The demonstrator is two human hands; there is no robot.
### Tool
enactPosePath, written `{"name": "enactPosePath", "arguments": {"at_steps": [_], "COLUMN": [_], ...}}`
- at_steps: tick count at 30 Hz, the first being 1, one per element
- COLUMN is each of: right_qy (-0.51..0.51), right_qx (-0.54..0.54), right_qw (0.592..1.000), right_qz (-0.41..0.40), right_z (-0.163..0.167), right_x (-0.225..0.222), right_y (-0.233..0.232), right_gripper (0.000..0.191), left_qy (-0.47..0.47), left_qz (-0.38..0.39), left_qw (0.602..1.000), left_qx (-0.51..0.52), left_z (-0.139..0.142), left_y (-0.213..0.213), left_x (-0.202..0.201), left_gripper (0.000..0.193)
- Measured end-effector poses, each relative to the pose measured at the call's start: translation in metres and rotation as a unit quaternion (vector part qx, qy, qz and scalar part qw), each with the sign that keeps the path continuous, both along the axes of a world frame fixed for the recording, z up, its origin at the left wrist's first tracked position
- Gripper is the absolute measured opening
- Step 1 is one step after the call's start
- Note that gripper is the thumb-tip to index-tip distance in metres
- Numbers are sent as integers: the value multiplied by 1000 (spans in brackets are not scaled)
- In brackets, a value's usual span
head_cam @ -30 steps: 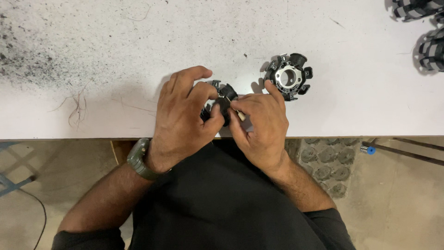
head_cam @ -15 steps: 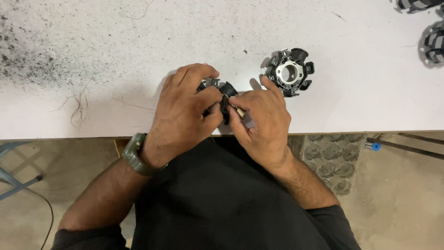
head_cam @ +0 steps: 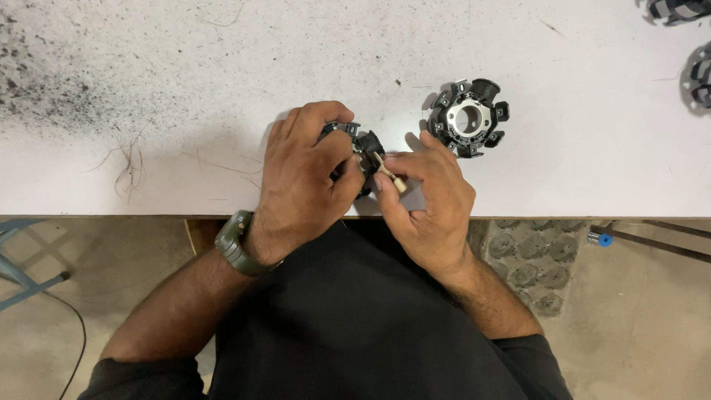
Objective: The person uses a small handheld scraper to clean debris from the surfaces of several black mechanical parts on a white table. They handle each part individually, scraping along edges and crevices, then set the cleaned parts aside.
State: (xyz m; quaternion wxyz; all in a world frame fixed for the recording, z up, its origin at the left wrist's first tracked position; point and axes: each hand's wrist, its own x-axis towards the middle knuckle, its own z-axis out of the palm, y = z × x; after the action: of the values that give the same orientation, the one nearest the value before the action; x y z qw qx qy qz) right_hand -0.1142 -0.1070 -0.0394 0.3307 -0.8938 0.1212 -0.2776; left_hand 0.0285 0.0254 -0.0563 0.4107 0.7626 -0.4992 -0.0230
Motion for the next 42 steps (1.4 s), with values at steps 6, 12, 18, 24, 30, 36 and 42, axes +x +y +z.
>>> {"name": "enactPosePath", "arguments": {"at_steps": [6, 12, 18, 24, 30, 36, 42], "right_qy": [3, 7, 17, 17, 25, 29, 16], "right_qx": [-30, -52, -66, -91, -96, -77, -114], "right_qw": [1000, 999, 998, 996, 995, 996, 993], "right_qz": [2, -2, -5, -14, 2, 18, 18], "right_z": [-1, 0, 0, 1, 2, 0, -2], "right_x": [1, 2, 3, 4, 2, 5, 9], "right_y": [3, 5, 6, 10, 8, 5, 5], "right_gripper": [20, 21, 23, 24, 26, 25, 25], "left_qy": [1, -11, 0, 27, 29, 49, 54], "left_qz": [4, -2, -13, -18, -23, -24, -24], "left_qw": [1000, 1000, 1000, 999, 999, 998, 998], "left_qx": [-1, -12, 1, 1, -13, -17, -14], "left_z": [-1, 0, 1, 0, -3, -3, -4], "left_y": [0, 0, 1, -1, -2, -2, -3], "left_x": [-1, 0, 2, 3, 0, -2, -2], "left_gripper": [13, 13, 10, 7, 9, 9, 6]}}
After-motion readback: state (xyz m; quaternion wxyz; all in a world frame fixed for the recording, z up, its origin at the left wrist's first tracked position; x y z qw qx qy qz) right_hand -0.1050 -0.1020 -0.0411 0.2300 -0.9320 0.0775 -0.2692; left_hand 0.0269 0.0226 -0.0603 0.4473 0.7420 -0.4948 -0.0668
